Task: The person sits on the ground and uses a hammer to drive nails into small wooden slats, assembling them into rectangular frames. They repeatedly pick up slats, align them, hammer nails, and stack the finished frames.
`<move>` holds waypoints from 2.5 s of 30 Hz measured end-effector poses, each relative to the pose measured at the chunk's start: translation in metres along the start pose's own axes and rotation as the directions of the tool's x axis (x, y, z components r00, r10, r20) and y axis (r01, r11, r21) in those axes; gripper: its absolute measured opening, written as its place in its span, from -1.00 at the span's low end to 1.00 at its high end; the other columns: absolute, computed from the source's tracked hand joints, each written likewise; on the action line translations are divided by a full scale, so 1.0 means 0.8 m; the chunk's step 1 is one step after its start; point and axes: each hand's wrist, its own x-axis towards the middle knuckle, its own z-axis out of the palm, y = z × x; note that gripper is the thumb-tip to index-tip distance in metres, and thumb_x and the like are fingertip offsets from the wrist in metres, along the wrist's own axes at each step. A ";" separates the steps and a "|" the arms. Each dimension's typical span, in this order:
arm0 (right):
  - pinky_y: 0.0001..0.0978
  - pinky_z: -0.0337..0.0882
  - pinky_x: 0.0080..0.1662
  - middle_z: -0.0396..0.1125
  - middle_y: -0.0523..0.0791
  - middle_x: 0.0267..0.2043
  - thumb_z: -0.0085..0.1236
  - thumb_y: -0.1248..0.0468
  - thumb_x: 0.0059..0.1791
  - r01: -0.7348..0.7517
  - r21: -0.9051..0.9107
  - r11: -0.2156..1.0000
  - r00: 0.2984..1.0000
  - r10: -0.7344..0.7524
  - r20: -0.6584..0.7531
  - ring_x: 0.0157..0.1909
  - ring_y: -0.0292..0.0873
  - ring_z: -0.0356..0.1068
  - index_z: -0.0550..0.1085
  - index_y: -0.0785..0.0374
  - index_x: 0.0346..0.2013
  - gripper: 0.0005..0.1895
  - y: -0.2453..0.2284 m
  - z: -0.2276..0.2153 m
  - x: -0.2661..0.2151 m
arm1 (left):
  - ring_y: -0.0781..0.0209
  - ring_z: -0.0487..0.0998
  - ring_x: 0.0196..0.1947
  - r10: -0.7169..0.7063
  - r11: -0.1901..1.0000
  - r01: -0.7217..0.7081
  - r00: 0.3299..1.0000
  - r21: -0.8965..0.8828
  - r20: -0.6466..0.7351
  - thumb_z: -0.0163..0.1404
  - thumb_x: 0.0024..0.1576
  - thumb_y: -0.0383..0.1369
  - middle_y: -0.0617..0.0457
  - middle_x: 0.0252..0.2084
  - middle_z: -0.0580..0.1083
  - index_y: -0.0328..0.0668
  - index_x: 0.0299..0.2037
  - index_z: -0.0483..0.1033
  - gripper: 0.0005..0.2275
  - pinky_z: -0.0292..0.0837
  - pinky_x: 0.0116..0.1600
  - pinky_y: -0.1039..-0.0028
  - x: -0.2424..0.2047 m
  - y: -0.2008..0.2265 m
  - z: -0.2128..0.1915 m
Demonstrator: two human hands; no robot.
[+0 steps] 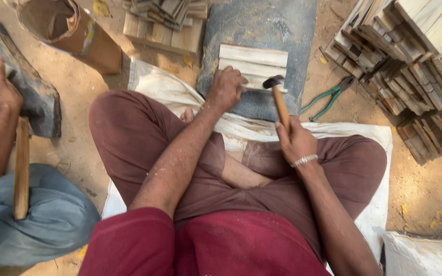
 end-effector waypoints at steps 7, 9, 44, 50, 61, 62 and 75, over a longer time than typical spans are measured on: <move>-0.10 0.41 -0.39 0.36 0.13 -0.34 0.12 0.17 0.12 0.359 0.509 0.782 0.909 -0.169 -0.382 -0.37 0.19 0.37 0.38 0.21 -0.09 -0.80 0.019 0.004 -0.014 | 0.09 0.48 -0.11 0.056 0.998 -0.056 0.997 0.000 -0.061 0.22 0.04 -0.45 0.09 -0.28 0.55 -0.16 -0.29 0.68 -0.92 0.32 0.06 0.23 -0.011 -0.013 0.015; -0.01 0.39 -0.33 0.43 0.12 -0.45 0.17 0.23 0.10 0.250 -0.029 0.968 0.953 -0.251 -0.168 -0.39 0.24 0.44 0.47 0.23 -0.10 -0.84 0.009 0.003 -0.003 | 0.14 0.48 -0.16 0.065 0.998 -0.064 0.996 0.020 -0.057 0.22 0.04 -0.43 0.10 -0.31 0.55 -0.18 -0.28 0.66 -0.92 0.31 0.06 0.22 -0.005 -0.008 0.018; 0.05 0.41 -0.37 0.44 0.09 -0.46 0.06 0.01 0.12 0.232 -0.104 0.967 0.952 -0.247 -0.180 -0.43 0.19 0.47 0.39 0.20 -0.01 -0.66 -0.005 0.001 0.019 | 0.15 0.46 -0.07 0.004 1.000 -0.003 1.000 0.022 -0.027 0.23 0.04 -0.47 0.09 -0.24 0.56 -0.14 -0.24 0.68 -0.89 0.32 0.15 0.25 -0.003 -0.008 0.016; 0.05 0.36 -0.28 0.45 0.13 -0.39 0.11 -0.01 0.13 0.046 -0.055 0.997 0.996 -0.050 -0.075 -0.30 0.23 0.45 0.43 0.24 -0.09 -0.65 0.018 0.007 0.026 | -0.07 0.39 0.04 -0.141 0.989 0.134 0.979 0.054 0.149 0.24 0.03 -0.42 -0.08 -0.06 0.50 -0.11 -0.13 0.68 -0.80 0.26 0.21 0.20 -0.001 0.007 -0.001; -0.06 0.38 -0.30 0.43 0.09 -0.41 0.09 -0.03 0.10 0.007 0.275 0.961 0.993 0.027 -0.119 -0.37 0.13 0.46 0.44 0.22 0.02 -0.60 0.018 0.016 0.019 | -0.04 0.33 0.11 0.081 0.969 -0.099 0.993 0.226 0.086 0.20 0.06 -0.38 -0.06 0.02 0.36 -0.25 0.08 0.55 -0.64 0.23 0.27 0.16 -0.045 0.030 0.005; -0.02 0.38 -0.29 0.44 0.09 -0.42 0.09 -0.04 0.10 0.003 0.242 0.970 0.993 0.026 -0.115 -0.35 0.16 0.46 0.44 0.20 0.03 -0.60 0.014 0.013 0.021 | -0.03 0.33 0.11 0.079 0.971 -0.096 0.993 0.218 0.086 0.20 0.05 -0.40 -0.06 0.03 0.36 -0.25 0.08 0.55 -0.64 0.24 0.25 0.16 -0.047 0.031 0.005; 0.16 0.41 -0.18 0.47 0.15 -0.38 0.01 -0.09 0.10 -0.014 -0.016 1.000 0.998 0.015 0.068 -0.25 0.32 0.48 0.44 0.16 0.00 -0.59 -0.003 0.019 0.019 | 0.00 0.30 0.12 -0.104 0.956 0.017 0.953 0.292 0.285 0.14 0.10 -0.41 -0.08 0.08 0.32 -0.19 0.16 0.50 -0.62 0.24 0.28 0.21 -0.043 0.035 0.005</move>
